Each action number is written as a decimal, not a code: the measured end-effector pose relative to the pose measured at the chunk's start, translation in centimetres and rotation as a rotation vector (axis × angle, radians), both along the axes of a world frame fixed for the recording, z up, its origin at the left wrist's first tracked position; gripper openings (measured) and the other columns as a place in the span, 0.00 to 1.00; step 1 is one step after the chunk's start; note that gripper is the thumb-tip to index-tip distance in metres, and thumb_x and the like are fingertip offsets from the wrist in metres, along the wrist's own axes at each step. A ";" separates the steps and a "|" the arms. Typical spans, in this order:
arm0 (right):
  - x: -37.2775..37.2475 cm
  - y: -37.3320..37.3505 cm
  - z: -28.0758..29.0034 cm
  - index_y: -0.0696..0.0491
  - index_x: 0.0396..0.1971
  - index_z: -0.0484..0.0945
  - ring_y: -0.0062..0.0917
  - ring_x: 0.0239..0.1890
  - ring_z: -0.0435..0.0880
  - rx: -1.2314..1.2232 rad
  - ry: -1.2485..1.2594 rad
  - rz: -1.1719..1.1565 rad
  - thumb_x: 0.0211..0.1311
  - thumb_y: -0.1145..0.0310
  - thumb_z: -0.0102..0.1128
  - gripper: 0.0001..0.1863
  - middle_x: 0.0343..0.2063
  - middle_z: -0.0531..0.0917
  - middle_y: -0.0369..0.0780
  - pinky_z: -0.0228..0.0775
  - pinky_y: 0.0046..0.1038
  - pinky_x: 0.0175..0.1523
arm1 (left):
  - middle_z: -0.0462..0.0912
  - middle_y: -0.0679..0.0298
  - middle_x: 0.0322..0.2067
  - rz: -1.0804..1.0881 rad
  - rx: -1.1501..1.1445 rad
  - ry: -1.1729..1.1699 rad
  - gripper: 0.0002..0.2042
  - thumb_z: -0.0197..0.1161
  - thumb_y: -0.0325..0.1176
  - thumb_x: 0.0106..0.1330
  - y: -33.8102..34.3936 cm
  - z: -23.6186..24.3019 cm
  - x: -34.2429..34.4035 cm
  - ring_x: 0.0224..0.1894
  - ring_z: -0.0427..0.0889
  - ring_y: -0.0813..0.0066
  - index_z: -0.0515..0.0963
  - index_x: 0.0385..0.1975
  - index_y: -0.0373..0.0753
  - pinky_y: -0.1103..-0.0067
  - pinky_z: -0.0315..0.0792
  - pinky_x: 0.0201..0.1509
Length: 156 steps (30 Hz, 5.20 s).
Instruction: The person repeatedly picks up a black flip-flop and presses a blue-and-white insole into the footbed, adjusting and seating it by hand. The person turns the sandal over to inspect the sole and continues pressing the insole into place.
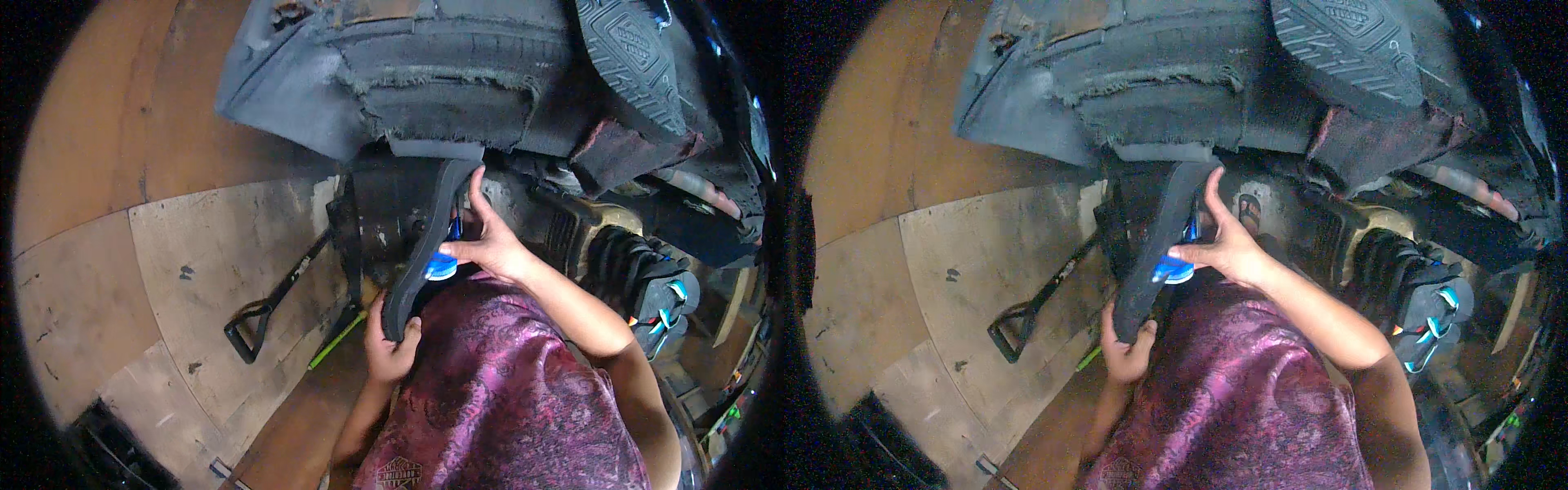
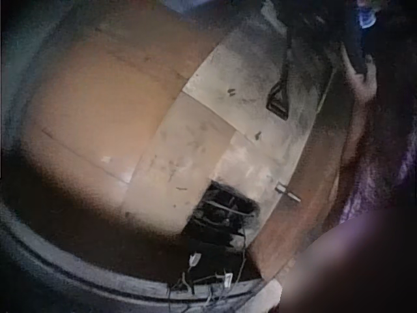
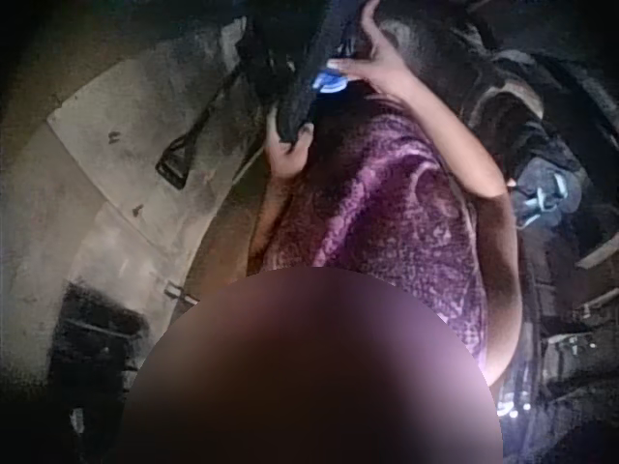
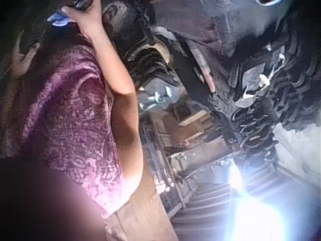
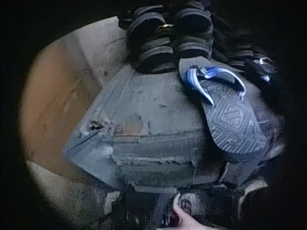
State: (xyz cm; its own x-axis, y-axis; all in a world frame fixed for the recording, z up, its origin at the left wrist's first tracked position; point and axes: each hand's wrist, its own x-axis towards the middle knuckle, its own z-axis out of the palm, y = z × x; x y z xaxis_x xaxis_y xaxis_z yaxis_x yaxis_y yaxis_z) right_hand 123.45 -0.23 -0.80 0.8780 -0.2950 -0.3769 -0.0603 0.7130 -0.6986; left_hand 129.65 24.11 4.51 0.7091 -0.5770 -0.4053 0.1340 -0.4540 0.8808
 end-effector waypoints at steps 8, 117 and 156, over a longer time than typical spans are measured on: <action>0.4 1.4 -3.0 0.37 0.74 0.21 0.24 0.68 0.61 -0.491 -0.137 0.101 0.58 0.83 0.68 0.65 0.75 0.46 0.43 0.65 0.27 0.67 | 0.65 0.54 0.66 -0.254 -0.277 0.090 0.41 0.70 0.32 0.62 -7.4 -1.8 4.8 0.68 0.64 0.67 0.52 0.71 0.30 0.70 0.58 0.72; 2.4 1.5 0.5 0.55 0.68 0.67 0.38 0.60 0.77 -1.224 0.335 -0.079 0.53 0.63 0.76 0.42 0.61 0.74 0.53 0.70 0.31 0.63 | 0.73 0.60 0.61 0.064 -0.622 0.655 0.36 0.67 0.21 0.59 -10.7 -7.0 6.0 0.62 0.73 0.71 0.62 0.70 0.35 0.71 0.66 0.68; 2.4 0.6 -0.1 0.58 0.75 0.43 0.39 0.72 0.62 -0.883 0.090 0.089 0.38 0.56 0.85 0.69 0.69 0.63 0.56 0.56 0.35 0.72 | 0.84 0.65 0.43 -0.138 -0.230 0.149 0.16 0.66 0.27 0.66 -13.8 -2.7 9.4 0.43 0.80 0.81 0.79 0.52 0.31 0.81 0.75 0.48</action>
